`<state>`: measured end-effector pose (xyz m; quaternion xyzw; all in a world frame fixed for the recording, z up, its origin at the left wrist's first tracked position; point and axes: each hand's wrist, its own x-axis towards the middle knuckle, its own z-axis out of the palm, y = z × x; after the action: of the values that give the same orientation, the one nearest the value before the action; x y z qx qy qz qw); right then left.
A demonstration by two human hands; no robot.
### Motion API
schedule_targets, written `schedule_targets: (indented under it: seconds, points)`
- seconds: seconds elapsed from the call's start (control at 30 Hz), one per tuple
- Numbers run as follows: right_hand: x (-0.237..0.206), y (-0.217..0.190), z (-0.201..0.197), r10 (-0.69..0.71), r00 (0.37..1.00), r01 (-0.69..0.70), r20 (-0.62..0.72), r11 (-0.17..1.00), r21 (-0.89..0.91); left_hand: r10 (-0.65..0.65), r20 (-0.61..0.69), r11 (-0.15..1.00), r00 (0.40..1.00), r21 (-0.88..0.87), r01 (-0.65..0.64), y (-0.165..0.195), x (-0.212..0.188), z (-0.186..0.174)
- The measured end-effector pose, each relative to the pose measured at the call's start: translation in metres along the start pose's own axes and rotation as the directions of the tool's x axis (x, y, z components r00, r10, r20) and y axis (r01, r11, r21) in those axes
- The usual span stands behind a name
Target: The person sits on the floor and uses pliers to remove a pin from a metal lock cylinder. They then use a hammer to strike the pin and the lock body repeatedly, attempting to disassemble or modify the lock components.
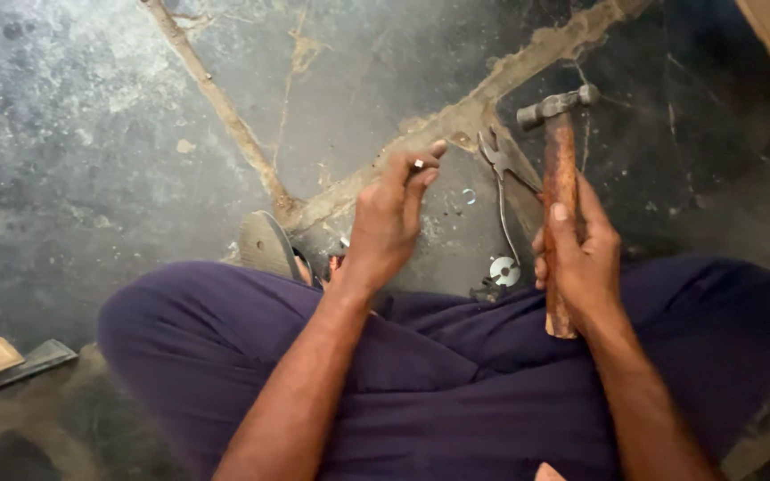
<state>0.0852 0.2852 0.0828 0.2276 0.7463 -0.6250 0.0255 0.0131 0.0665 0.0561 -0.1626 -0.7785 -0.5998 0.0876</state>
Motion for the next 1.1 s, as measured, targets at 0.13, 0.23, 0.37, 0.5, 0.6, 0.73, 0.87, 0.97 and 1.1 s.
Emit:
schedule_targets:
  seconds: [0.13,0.23,0.37,0.5,0.6,0.73,0.87,0.97,1.1]
  points:
    - [-0.0002,0.0015,-0.0007,-0.042,0.999,0.041,0.024,0.999,0.029,0.006,0.076,0.987,0.997,0.161,-0.018,-0.0058,-0.0012,-0.0006]
    - [-0.0005,0.0032,-0.0017,-0.007,1.000,0.007,0.001,1.000,0.018,-0.047,0.090,0.973,0.995,0.227,0.026,-0.0063,-0.0024,-0.0030]
    - [-0.0007,0.0041,-0.0018,0.005,1.000,-0.005,0.000,1.000,0.027,-0.007,0.039,0.989,0.999,0.149,0.001,-0.0017,-0.0037,-0.0033]
    - [-0.0004,0.0031,-0.0012,-0.003,1.000,0.003,0.004,1.000,-0.006,0.041,0.046,0.987,0.998,0.154,-0.048,0.0010,-0.0018,-0.0046]
    - [-0.0015,0.0028,-0.0014,0.009,1.000,-0.008,0.006,1.000,-0.020,0.060,0.041,0.990,0.997,0.127,-0.065,0.0013,-0.0032,-0.0047]
    - [-0.0004,0.0034,-0.0013,-0.018,1.000,0.018,0.013,1.000,-0.006,0.019,0.062,0.988,0.998,0.149,-0.028,-0.0013,-0.0035,-0.0044]
    - [0.0002,0.0035,-0.0015,-0.005,1.000,0.005,0.008,0.999,-0.039,0.027,0.052,0.987,0.998,0.157,-0.035,-0.0030,-0.0035,-0.0043]
    - [-0.0005,0.0027,-0.0017,-0.011,1.000,0.012,0.018,0.999,-0.036,0.016,0.062,0.988,0.998,0.152,-0.025,-0.0034,-0.0038,-0.0041]
    - [-0.0007,0.0013,-0.0009,0.008,1.000,-0.007,0.015,0.999,-0.048,0.062,0.066,0.983,0.996,0.166,-0.072,-0.0045,-0.0028,-0.0047]
